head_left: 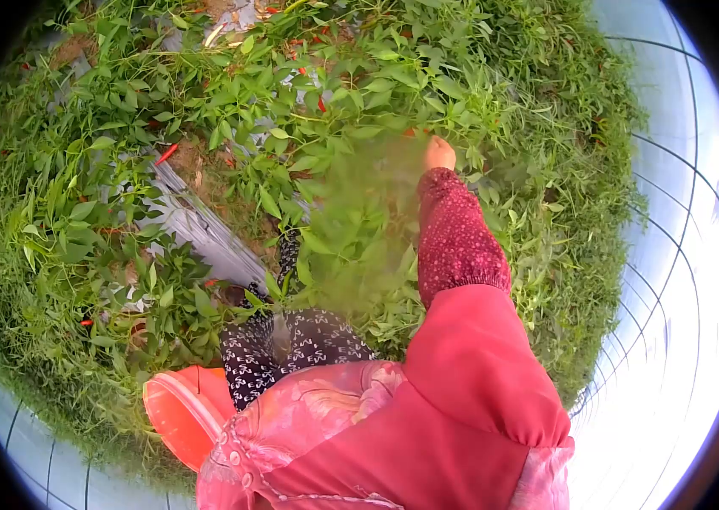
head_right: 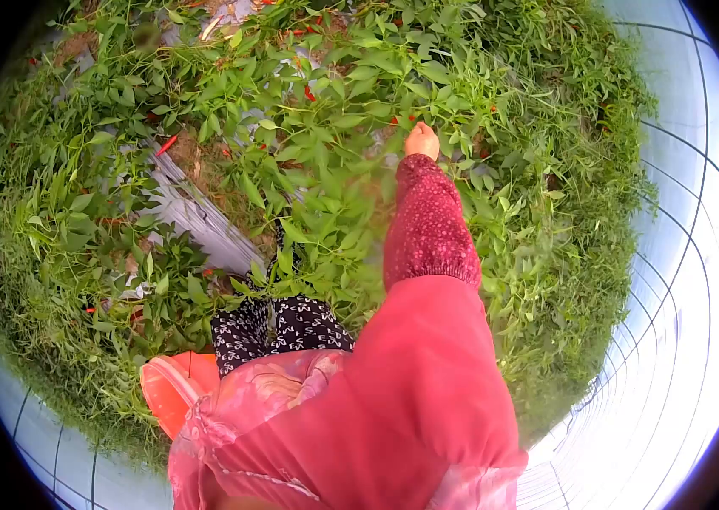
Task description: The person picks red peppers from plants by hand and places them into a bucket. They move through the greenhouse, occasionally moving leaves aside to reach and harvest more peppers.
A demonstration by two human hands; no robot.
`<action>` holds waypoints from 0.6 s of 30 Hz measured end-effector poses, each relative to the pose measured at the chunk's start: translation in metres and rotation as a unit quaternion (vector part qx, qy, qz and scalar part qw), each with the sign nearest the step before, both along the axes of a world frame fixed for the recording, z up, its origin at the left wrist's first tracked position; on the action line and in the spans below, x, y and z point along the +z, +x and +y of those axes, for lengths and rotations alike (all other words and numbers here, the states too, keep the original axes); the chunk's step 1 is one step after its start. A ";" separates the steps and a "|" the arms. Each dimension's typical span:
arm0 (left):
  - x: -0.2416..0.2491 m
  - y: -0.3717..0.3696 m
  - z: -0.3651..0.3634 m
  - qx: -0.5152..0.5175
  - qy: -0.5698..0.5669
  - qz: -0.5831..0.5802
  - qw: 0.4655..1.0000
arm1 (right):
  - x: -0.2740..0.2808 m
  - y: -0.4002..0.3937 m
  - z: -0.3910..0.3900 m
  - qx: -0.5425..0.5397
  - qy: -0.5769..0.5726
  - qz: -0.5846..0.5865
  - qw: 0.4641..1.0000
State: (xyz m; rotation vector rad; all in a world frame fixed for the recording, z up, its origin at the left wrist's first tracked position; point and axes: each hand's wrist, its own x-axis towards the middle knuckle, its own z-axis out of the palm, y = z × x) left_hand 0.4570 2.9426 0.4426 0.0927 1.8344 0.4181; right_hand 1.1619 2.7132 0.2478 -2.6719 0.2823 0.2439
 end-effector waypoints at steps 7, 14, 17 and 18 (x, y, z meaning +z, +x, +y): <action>-0.004 0.030 0.000 -0.011 -0.020 0.029 0.999 | -0.024 0.044 0.003 -0.036 0.012 0.095 0.995; -0.001 0.050 0.004 -0.025 -0.032 0.033 0.999 | -0.019 0.037 0.010 -0.098 0.232 0.034 0.967; 0.000 0.056 0.005 -0.028 -0.035 0.030 0.999 | -0.003 0.029 0.004 -0.217 0.460 0.075 0.857; 0.000 0.058 0.005 -0.028 -0.035 0.030 0.999 | 0.003 0.026 -0.001 -0.197 0.488 0.110 0.843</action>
